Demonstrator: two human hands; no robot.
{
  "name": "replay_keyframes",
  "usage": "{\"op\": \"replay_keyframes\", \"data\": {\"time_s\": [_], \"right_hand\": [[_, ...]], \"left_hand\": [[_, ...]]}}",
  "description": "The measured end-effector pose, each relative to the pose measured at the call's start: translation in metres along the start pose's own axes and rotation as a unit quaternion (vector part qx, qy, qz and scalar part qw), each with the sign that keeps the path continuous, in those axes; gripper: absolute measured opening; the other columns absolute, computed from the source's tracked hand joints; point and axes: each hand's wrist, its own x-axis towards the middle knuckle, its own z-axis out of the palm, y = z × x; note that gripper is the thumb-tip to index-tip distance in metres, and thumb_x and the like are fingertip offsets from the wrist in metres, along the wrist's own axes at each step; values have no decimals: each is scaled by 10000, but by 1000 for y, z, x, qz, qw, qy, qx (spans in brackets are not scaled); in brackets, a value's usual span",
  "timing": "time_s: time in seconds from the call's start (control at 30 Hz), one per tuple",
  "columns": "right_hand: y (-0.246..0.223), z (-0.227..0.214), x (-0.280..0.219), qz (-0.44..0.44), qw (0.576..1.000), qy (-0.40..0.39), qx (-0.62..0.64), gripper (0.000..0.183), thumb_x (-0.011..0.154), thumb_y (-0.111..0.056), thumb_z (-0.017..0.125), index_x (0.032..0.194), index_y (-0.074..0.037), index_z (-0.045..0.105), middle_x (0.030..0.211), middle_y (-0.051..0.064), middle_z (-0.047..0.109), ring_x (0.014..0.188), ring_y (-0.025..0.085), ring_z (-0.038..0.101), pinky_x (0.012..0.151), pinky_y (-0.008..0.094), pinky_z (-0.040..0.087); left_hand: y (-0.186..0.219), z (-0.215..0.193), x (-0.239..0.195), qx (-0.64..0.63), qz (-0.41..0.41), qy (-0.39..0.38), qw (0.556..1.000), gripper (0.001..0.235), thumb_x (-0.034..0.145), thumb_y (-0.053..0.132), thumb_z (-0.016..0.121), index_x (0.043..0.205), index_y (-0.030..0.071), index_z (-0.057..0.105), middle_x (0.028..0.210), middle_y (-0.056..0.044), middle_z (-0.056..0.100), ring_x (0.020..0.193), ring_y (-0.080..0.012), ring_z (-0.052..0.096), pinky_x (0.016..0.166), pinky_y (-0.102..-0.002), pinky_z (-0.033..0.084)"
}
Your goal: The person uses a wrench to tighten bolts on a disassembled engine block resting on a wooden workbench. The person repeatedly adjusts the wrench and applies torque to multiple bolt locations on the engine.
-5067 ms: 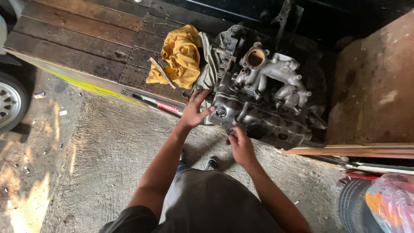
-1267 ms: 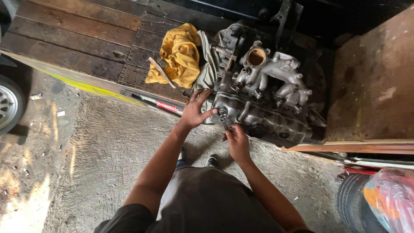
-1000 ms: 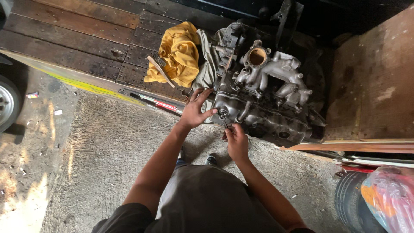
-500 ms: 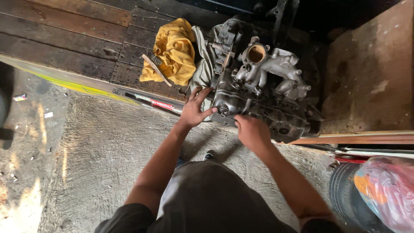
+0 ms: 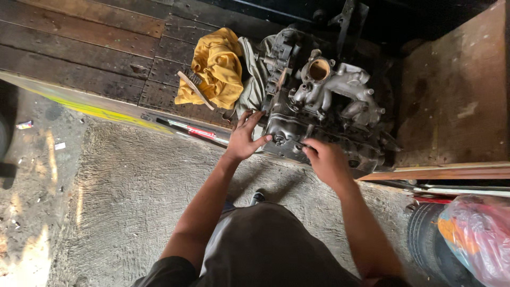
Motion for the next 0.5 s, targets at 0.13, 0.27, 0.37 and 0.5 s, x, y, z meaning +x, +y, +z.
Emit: {"op": "replay_keyframes", "data": {"time_s": [0.13, 0.27, 0.37, 0.5], "right_hand": [[38, 64, -20, 118, 973, -9, 199, 276, 988, -195, 635, 1241, -100, 693, 836, 67, 746, 672, 158, 693, 587, 330, 549], [55, 121, -23, 62, 932, 33, 356, 251, 1004, -129, 641, 1220, -7, 678, 877, 72, 739, 747, 129, 695, 637, 272, 548], [52, 145, -21, 110, 885, 20, 451, 218, 1004, -130, 606, 1174, -2, 655, 846, 73, 701, 732, 130, 706, 632, 287, 582], [42, 153, -22, 111, 890, 39, 440, 207, 1012, -130, 614, 1173, -8, 659, 857, 68, 708, 743, 134, 705, 670, 291, 571]], "left_hand": [[4, -3, -2, 5, 15, 7, 1000, 880, 867, 665, 668, 1534, 124, 481, 1534, -142, 556, 1516, -404, 349, 1224, -521, 307], [10, -10, -1, 5, 22, 6, 1000, 874, 864, 668, 662, 1529, 130, 485, 1530, -130, 558, 1503, -381, 366, 1218, -508, 319], [9, -11, 0, 17, 24, -3, 1000, 879, 870, 678, 666, 1536, 134, 480, 1537, -124, 550, 1510, -386, 351, 1221, -524, 312], [5, -10, 1, 45, 1, -26, 999, 918, 835, 725, 636, 1544, 168, 468, 1562, -98, 539, 1521, -376, 338, 1202, -574, 284]]}}
